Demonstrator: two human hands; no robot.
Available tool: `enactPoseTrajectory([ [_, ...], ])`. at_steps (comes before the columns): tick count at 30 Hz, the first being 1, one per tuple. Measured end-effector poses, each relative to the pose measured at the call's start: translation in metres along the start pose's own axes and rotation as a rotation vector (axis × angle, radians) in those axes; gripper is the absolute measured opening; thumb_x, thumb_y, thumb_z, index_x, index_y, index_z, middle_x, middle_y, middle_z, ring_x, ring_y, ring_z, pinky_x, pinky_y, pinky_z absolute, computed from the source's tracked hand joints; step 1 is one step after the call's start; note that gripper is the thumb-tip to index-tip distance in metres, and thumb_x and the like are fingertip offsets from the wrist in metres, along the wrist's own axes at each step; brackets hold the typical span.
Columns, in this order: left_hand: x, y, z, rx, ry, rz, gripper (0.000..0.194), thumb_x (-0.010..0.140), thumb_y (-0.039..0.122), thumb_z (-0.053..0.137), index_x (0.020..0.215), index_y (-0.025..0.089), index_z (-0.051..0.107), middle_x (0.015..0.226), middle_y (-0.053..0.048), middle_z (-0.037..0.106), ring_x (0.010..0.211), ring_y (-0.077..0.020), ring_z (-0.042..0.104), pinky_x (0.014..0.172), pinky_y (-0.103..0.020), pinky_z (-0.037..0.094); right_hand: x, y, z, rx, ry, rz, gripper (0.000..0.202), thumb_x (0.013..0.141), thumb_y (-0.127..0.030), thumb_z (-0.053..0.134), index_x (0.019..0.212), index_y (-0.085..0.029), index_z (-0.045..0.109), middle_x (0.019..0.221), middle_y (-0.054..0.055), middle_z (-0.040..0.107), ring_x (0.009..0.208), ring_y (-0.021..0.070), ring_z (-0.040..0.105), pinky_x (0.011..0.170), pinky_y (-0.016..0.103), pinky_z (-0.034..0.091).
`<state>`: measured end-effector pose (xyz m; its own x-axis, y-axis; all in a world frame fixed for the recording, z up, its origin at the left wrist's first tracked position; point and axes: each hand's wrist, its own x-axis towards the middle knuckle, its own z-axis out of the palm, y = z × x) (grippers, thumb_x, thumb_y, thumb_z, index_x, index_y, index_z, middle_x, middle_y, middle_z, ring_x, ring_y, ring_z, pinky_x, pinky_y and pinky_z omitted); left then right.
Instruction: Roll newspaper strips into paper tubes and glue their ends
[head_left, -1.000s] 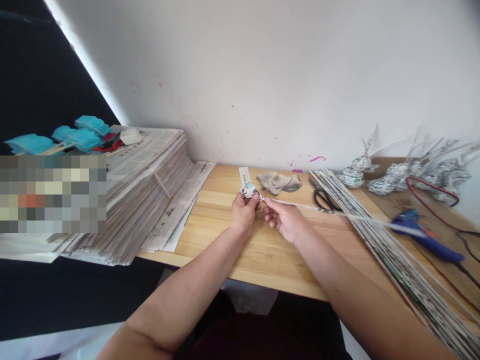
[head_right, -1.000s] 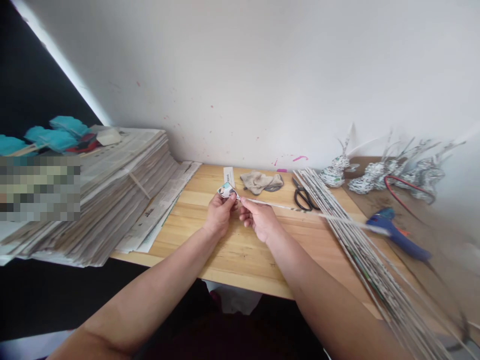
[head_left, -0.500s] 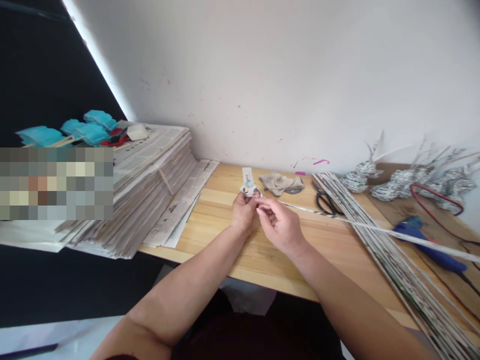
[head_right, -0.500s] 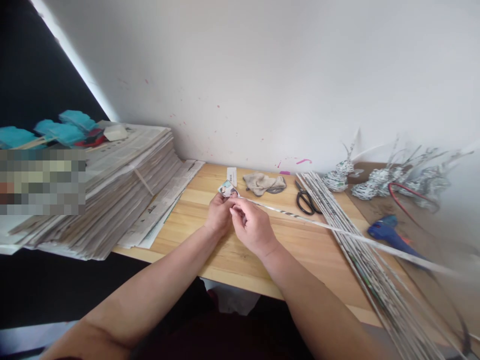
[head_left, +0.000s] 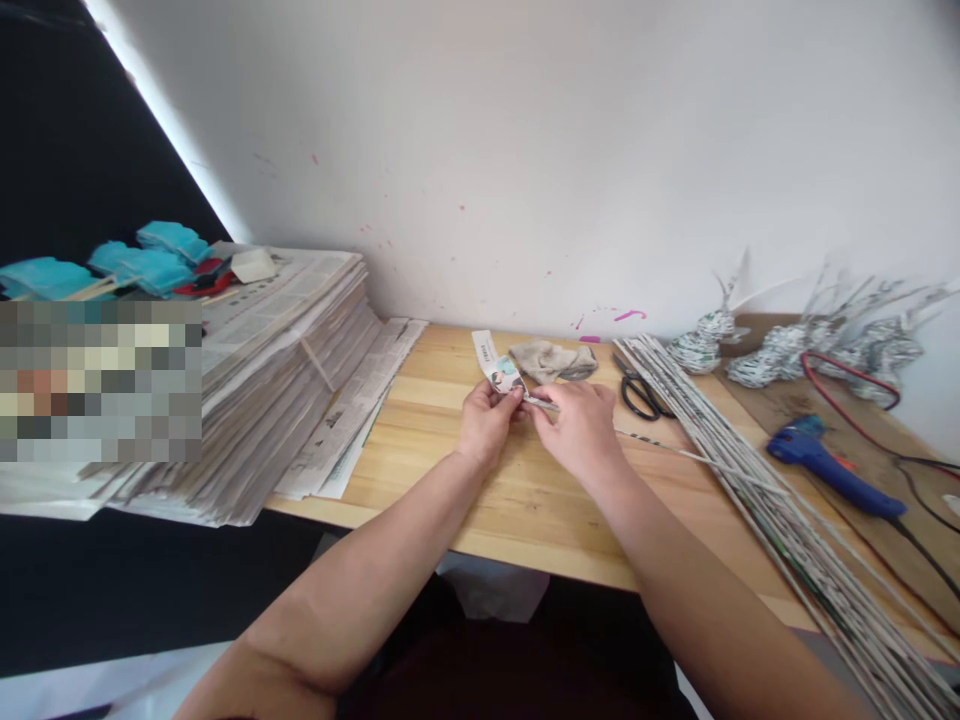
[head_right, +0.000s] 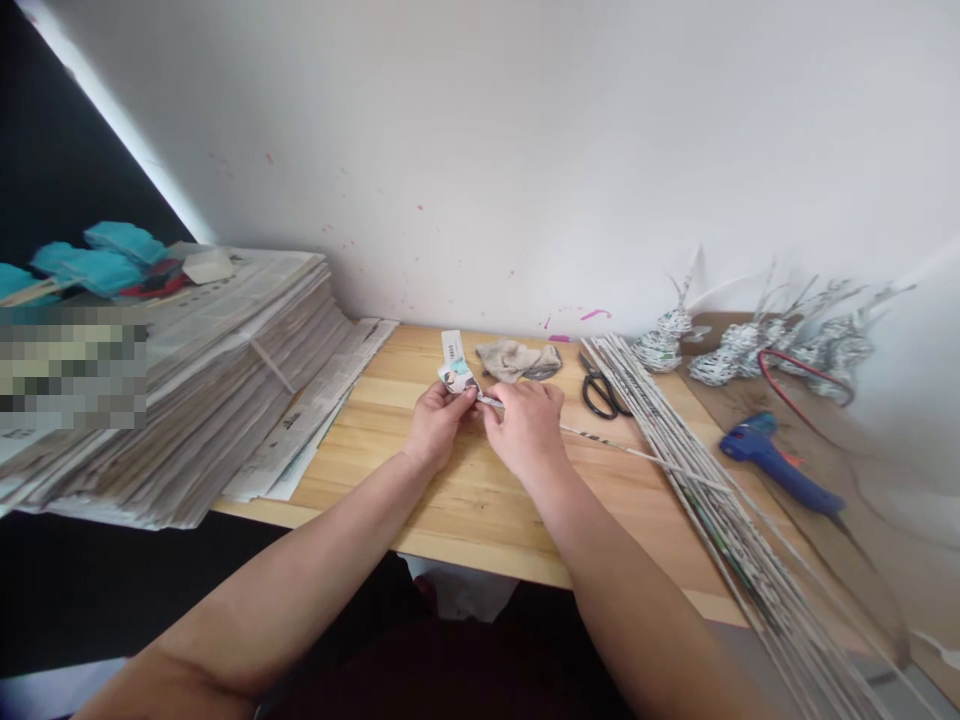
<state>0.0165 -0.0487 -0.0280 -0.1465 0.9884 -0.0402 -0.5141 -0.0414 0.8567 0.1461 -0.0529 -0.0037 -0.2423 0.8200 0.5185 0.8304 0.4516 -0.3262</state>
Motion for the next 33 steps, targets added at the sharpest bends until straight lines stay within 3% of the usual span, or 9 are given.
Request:
enactPoseTrajectory([
  [7,0.000,-0.002,0.000,0.012,-0.010,0.000,0.038,0.057,0.030,0.083,0.084,0.015,0.061,0.071,-0.002,0.067,0.060,-0.0116,0.061,0.063,-0.025,0.048,0.003,0.001,-0.005,0.131,-0.044,0.090,0.008,0.081,-0.030,0.065,0.082,-0.023,0.070,0.084,0.004,0.074,0.081,0.0235,0.064,0.078,0.037,0.036],
  [11,-0.001,-0.002,0.000,0.015,-0.018,-0.001,0.036,0.057,0.028,0.083,0.083,0.015,0.061,0.071,-0.002,0.067,0.062,-0.0120,0.061,0.064,-0.025,0.049,0.004,0.002,-0.007,0.152,-0.075,0.138,0.011,0.081,-0.030,0.065,0.074,-0.024,0.069,0.072,0.002,0.072,0.067,0.0198,0.062,0.070,0.033,0.037],
  [14,-0.001,-0.002,0.001,0.013,-0.007,-0.006,0.036,0.057,0.028,0.083,0.082,0.014,0.061,0.069,-0.001,0.066,0.060,-0.0111,0.060,0.063,-0.025,0.048,0.004,0.001,-0.007,0.078,-0.078,0.091,0.012,0.082,-0.030,0.063,0.074,-0.022,0.069,0.072,0.004,0.072,0.070,0.0211,0.061,0.070,0.034,0.037],
  [20,0.002,-0.002,-0.001,-0.025,0.012,-0.016,0.038,0.056,0.029,0.083,0.082,0.013,0.060,0.068,-0.001,0.066,0.057,-0.0101,0.059,0.058,-0.022,0.047,0.003,-0.003,-0.010,0.006,-0.101,-0.032,0.015,0.082,-0.025,0.063,0.095,-0.019,0.069,0.089,0.006,0.073,0.086,0.0237,0.062,0.078,0.034,0.038],
  [23,0.003,-0.002,-0.002,-0.032,0.008,-0.026,0.038,0.056,0.029,0.083,0.082,0.013,0.060,0.069,-0.001,0.066,0.058,-0.0096,0.059,0.058,-0.022,0.047,0.004,-0.003,-0.011,-0.028,-0.119,-0.050,0.011,0.085,-0.024,0.061,0.088,-0.019,0.070,0.084,0.007,0.072,0.083,0.0230,0.061,0.075,0.033,0.037],
  [33,-0.001,0.000,0.002,-0.037,-0.023,-0.041,0.038,0.055,0.026,0.083,0.081,0.014,0.058,0.066,0.000,0.065,0.055,-0.0087,0.057,0.058,-0.021,0.046,0.003,0.001,-0.011,0.139,-0.140,0.121,0.009,0.083,-0.026,0.061,0.077,-0.023,0.068,0.071,-0.001,0.070,0.061,0.0158,0.058,0.057,0.027,0.036],
])
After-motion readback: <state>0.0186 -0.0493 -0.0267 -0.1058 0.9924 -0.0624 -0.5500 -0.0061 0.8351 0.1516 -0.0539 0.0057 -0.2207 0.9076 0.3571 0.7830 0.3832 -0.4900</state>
